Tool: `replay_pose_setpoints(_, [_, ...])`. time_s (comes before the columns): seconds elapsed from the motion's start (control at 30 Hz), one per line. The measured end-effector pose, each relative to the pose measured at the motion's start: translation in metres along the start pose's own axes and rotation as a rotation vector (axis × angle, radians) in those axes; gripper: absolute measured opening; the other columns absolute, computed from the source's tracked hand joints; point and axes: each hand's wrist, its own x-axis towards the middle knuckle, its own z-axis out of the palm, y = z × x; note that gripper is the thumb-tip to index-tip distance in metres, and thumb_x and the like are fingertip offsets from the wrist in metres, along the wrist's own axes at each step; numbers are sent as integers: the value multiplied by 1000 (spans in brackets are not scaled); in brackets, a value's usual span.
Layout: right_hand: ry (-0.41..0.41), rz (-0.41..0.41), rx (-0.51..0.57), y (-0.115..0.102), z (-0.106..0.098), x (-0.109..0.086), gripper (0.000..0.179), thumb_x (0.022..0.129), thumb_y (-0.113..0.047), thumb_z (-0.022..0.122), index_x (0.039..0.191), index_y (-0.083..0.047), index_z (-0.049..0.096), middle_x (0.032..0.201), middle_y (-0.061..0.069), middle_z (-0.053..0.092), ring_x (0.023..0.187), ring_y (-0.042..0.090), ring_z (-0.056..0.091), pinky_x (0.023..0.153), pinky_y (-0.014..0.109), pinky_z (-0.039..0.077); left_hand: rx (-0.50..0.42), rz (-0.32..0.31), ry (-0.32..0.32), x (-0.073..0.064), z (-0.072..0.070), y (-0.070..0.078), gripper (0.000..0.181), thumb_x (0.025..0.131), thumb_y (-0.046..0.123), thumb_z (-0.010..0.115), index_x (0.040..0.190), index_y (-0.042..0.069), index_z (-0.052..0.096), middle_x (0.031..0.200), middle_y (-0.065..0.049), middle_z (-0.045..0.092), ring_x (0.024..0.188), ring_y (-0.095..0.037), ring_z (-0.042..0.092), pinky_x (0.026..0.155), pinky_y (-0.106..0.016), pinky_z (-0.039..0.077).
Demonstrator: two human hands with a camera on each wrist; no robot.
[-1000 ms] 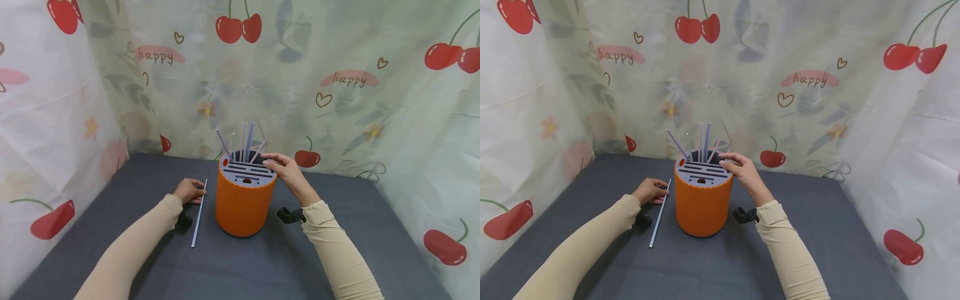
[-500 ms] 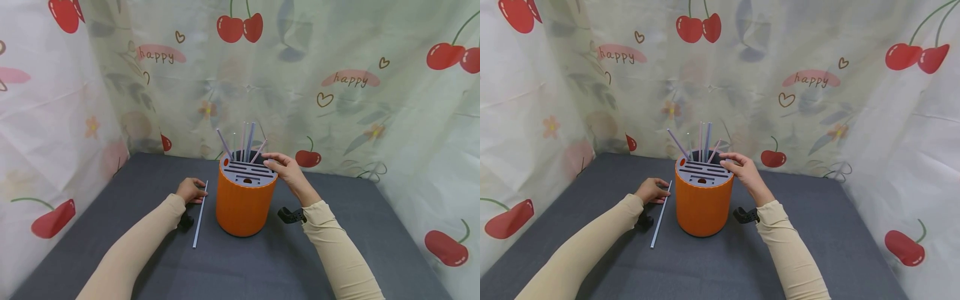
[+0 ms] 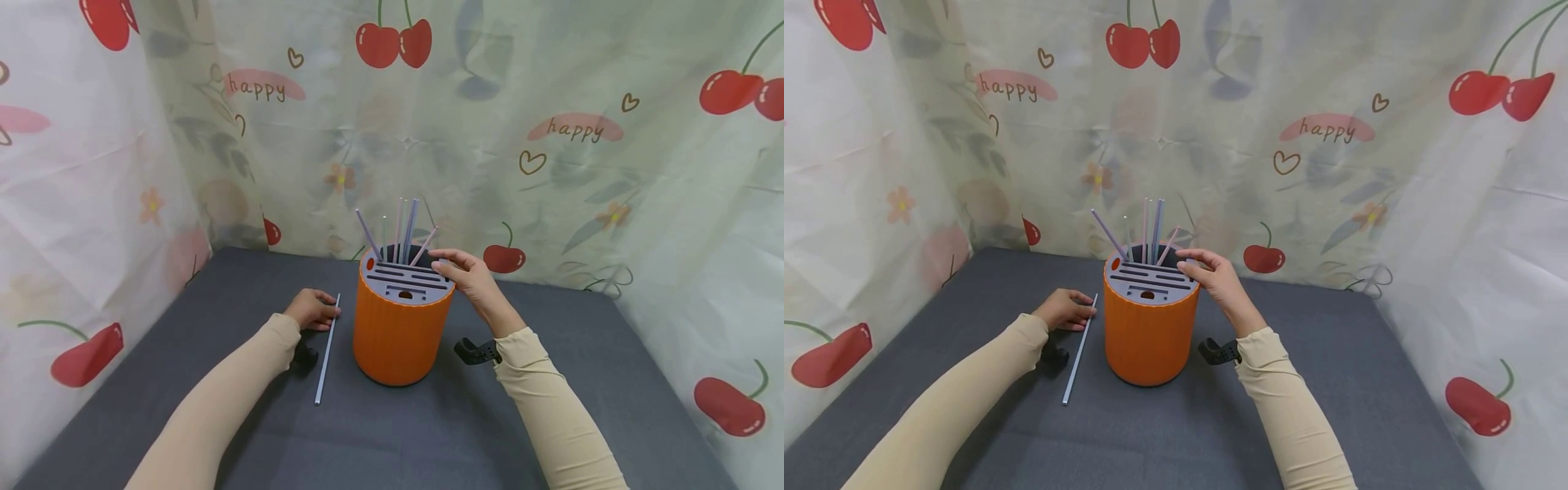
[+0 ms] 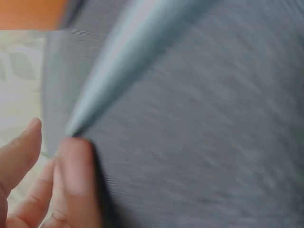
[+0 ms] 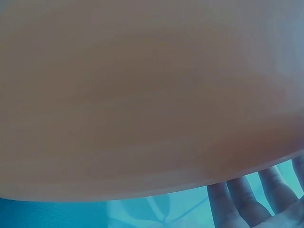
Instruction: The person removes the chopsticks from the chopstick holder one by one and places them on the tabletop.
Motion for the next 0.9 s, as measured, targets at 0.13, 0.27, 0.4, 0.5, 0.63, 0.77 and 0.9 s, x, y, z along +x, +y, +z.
replay_pose_setpoints(0.13, [1,-4,11,1,1,1,40,86,-31,67,120,-11,60,130,3,47,108,21,50,87,26,49,-79,57,-67,-8,-8,14,43,87,15,65,125,-2,52,112,-21,61,87,-27,64,72,-35,56])
replay_pose_setpoints(0.27, [2,-9,14,1,1,1,40,86,-31,67,120,-11,60,133,3,46,115,22,47,88,27,49,-232,199,-137,-33,-17,53,45,91,16,60,132,2,47,130,-22,49,113,-34,53,90,-40,50])
replay_pose_setpoints(0.4, [4,-16,10,2,0,0,41,86,-30,66,121,-10,59,135,3,44,125,21,39,90,29,47,-350,398,-185,-72,-23,99,46,88,15,63,132,7,49,130,-18,48,112,-30,55,90,-36,49])
replay_pose_setpoints(0.5, [7,-26,10,2,-1,0,40,87,-30,66,121,-10,59,135,3,45,123,20,40,89,28,47,-370,530,-217,-97,-22,124,48,84,12,68,129,7,52,128,-19,49,108,-26,58,87,-33,51])
replay_pose_setpoints(0.63, [8,-31,17,1,-1,0,40,87,-30,66,121,-9,59,131,3,47,112,21,47,86,26,49,-317,595,-234,-115,-15,137,46,82,7,70,125,4,55,121,-15,55,104,-22,59,87,-33,51])
replay_pose_setpoints(0.77, [10,-23,21,1,-1,0,40,87,-30,66,121,-9,59,128,4,49,105,20,51,84,25,50,-282,589,-233,-115,-6,137,42,81,8,71,120,3,58,117,-13,58,100,-21,60,89,-36,50])
replay_pose_setpoints(0.9, [1,-21,28,3,1,0,40,88,-30,65,122,-9,58,125,5,50,99,20,54,84,26,50,-310,578,-221,-112,0,133,39,79,7,73,117,3,61,119,-17,57,96,-20,61,86,-34,52])
